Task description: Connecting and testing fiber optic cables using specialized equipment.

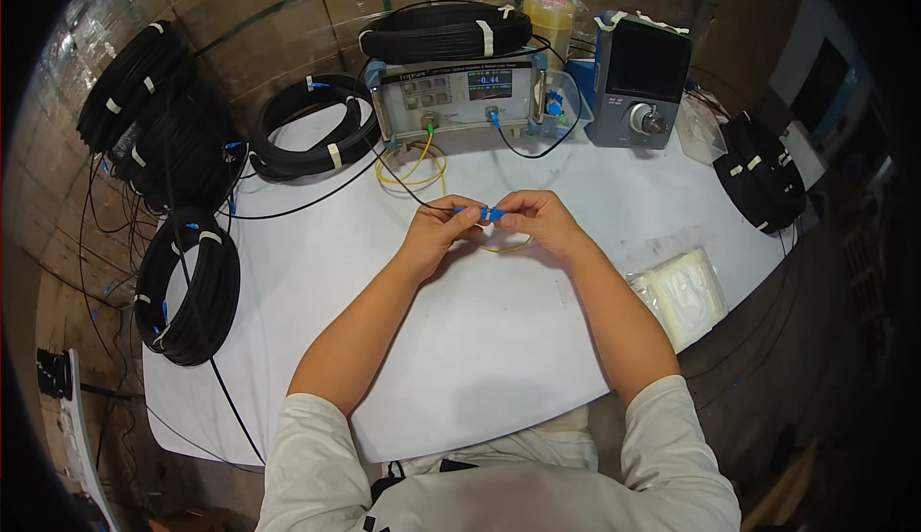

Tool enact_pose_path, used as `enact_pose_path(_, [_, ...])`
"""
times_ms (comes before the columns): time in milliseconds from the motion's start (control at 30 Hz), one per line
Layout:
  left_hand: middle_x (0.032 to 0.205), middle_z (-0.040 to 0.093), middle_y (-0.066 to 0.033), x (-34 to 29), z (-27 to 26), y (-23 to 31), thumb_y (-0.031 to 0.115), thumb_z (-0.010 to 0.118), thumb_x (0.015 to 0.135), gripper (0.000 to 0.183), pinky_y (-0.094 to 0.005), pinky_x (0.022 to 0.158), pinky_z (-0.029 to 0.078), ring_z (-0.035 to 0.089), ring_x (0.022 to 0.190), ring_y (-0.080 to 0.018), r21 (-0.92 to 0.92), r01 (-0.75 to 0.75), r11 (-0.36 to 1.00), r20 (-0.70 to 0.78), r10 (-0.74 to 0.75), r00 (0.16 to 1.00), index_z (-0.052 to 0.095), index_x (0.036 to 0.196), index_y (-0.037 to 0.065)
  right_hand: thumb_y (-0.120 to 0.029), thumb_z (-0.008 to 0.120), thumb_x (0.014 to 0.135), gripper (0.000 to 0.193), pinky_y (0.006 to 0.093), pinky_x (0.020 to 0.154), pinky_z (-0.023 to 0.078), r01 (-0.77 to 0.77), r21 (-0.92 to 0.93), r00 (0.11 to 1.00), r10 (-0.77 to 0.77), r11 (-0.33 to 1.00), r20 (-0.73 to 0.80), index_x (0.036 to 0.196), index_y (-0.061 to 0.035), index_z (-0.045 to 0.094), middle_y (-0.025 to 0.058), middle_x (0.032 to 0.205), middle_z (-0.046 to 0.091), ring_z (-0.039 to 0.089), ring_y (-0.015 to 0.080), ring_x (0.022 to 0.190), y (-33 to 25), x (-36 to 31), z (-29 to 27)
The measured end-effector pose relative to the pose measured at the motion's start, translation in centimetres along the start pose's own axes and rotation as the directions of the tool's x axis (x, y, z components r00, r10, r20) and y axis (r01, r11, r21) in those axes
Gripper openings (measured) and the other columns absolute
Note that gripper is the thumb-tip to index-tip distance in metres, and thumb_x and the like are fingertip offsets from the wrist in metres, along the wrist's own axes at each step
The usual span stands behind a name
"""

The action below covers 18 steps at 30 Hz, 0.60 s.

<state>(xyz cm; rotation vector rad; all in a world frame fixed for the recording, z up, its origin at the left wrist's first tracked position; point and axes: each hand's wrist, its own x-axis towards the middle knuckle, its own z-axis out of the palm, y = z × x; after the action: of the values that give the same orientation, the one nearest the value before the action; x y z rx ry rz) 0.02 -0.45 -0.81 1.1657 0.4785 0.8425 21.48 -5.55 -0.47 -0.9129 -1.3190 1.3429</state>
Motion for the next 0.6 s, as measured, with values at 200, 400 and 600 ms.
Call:
enact_pose_path(200, [0.094, 0.069, -0.0071, 0.18, -0.72, -0.06, 0.022, 0.069, 0.091, 0.023, -0.0269, 0.079, 0.052, 0.063, 0.085, -0.0134, -0.035, 0.019, 0.999, 0.074, -0.016, 0.997, 0.067, 0.101, 0.002, -0.012, 0.072, 0.087, 0.016, 0.0251, 0.081, 0.049, 0.014, 0.043, 0.999, -0.015, 0.999, 0.043, 0.099, -0.0021, 0.068, 0.004, 0.094, 0.069, 0.062, 0.0102, 0.087, 0.06, 0.33, 0.13])
enact_pose_path(400, [0.094, 0.069, -0.007, 0.47, -0.42, -0.01, 0.022, 0.069, 0.091, 0.022, -0.0273, 0.079, 0.051, 0.063, 0.085, -0.0133, -0.047, 0.013, 0.999, 0.076, -0.009, 0.997, 0.067, 0.101, 0.002, -0.013, 0.071, 0.088, 0.017, 0.0256, 0.083, 0.049, 0.005, 0.024, 0.998, -0.007, 1.0, 0.057, 0.1, -0.0019, 0.068, 0.0039, 0.095, 0.069, 0.062, 0.0102, 0.089, -0.06, 0.37, -0.28])
enact_pose_path(600, [0.095, 0.069, -0.007, 0.28, -0.66, -0.17, 0.023, 0.07, 0.09, 0.024, -0.028, 0.079, 0.051, 0.063, 0.084, -0.0135, -0.061, 0.021, 0.998, 0.075, -0.017, 0.997, 0.067, 0.103, 0.002, -0.015, 0.071, 0.089, 0.018, 0.0248, 0.082, 0.049, 0.023, 0.019, 0.998, -0.024, 1.0, 0.054, 0.1, -0.0017, 0.067, 0.0045, 0.094, 0.07, 0.063, 0.0105, 0.088, -0.23, 0.13, 0.12])
